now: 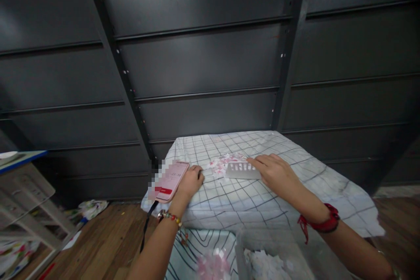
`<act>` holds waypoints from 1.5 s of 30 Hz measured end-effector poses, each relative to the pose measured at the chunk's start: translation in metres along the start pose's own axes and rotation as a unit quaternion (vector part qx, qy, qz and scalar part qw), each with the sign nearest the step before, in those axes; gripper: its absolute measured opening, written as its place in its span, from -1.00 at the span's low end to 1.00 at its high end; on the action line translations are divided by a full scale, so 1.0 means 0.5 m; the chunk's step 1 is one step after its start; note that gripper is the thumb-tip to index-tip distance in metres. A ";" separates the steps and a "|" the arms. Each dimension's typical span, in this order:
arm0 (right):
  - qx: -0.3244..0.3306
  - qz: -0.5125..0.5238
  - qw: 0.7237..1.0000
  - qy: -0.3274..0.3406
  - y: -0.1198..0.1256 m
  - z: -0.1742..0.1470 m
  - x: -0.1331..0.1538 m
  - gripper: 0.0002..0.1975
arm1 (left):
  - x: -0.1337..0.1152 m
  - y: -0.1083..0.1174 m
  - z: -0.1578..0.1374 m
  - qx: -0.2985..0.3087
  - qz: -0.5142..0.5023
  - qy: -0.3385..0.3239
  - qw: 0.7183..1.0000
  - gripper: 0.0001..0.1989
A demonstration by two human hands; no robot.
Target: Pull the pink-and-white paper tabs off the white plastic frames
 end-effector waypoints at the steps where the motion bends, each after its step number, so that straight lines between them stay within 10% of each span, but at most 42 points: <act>1: -0.003 -0.002 1.000 -0.001 0.001 -0.001 -0.002 -0.61 | 0.000 0.000 0.000 0.000 -0.001 0.001 1.000 -0.73; 33: 0.047 0.103 0.992 0.058 -0.001 -0.008 -0.081 -0.57 | 0.003 -0.006 0.005 0.006 0.039 -0.040 0.998 -0.75; 45: 0.113 0.198 0.971 0.076 0.077 -0.046 -0.117 -0.66 | -0.090 0.033 -0.018 0.058 0.015 -0.276 0.959 -0.69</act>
Point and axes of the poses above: each hand's wrist, its own z-axis towards the middle knuckle, its own y-axis out of the back of the hand, x = y × z, the point moved 1 cm from there along z, towards the middle knuckle, and after that the axes turned 14 degrees about -y, right-handed, at the moved point
